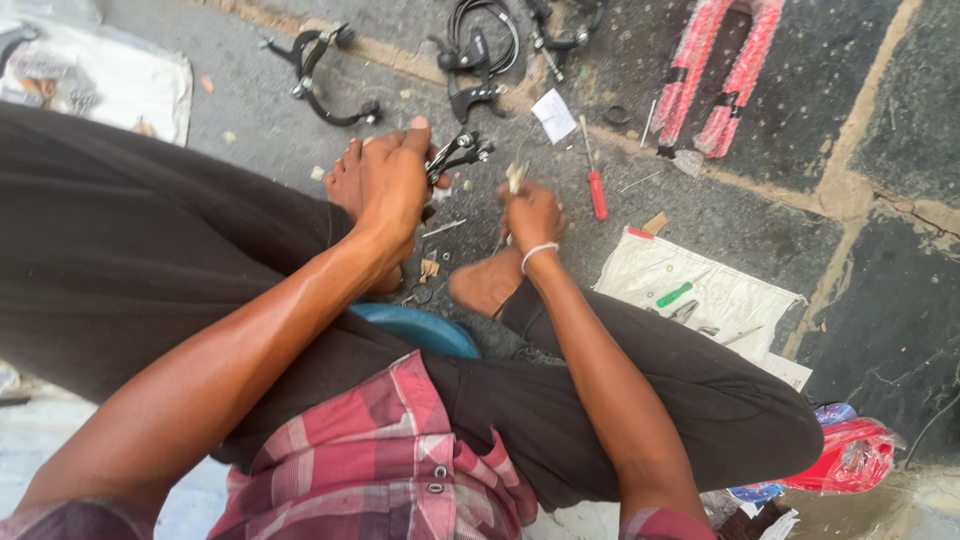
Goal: The person sits on the ground and assembles bicycle brake calipers. They unpack parts from plastic bags, insert bolts, and use a screwdriver and wrench to tighten the components. The person handles multiple calipers and tools, working on the parts one by one.
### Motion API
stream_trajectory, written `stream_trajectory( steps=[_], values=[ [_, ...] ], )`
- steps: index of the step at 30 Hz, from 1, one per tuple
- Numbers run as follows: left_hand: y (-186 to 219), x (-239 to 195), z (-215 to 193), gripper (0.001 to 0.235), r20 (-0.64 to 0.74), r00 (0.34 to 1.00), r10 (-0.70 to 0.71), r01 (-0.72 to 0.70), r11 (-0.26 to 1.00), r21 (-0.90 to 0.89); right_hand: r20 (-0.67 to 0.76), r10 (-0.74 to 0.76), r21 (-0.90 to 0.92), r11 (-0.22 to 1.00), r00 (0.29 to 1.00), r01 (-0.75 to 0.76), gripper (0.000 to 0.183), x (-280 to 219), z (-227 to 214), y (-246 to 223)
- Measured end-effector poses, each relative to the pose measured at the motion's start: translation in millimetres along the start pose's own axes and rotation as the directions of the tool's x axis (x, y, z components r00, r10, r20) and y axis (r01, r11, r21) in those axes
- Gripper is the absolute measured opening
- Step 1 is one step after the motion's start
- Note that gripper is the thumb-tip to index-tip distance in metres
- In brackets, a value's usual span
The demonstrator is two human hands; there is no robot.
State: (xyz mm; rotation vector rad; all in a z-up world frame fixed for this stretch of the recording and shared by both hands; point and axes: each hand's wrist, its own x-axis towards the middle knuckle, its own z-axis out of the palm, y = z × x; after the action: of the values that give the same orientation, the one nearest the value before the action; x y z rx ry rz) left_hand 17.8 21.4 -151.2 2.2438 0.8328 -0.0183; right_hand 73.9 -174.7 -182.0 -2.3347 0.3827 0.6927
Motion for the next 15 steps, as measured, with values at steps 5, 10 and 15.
stream_trajectory(
  steps=[5, 10, 15],
  values=[
    [-3, 7, 15, 0.040, -0.093, 0.996, -0.016, 0.024, 0.997, 0.080, -0.330, -0.710, -0.668, 0.641, 0.622, 0.378, 0.031, 67, 5, 88],
    [42, -3, -40, 0.045, 0.385, 0.885, -0.260, 0.409, 0.831, -0.378, -0.292, -0.324, -0.552, 0.825, 0.900, 0.118, 0.042, 115, -26, 134],
    [62, -84, -118, 0.020, 0.429, 0.888, -0.166, 0.459, 0.379, -0.804, 0.060, 0.097, 0.655, 0.747, 0.993, -0.113, 0.031, 100, -46, 78]
  ],
)
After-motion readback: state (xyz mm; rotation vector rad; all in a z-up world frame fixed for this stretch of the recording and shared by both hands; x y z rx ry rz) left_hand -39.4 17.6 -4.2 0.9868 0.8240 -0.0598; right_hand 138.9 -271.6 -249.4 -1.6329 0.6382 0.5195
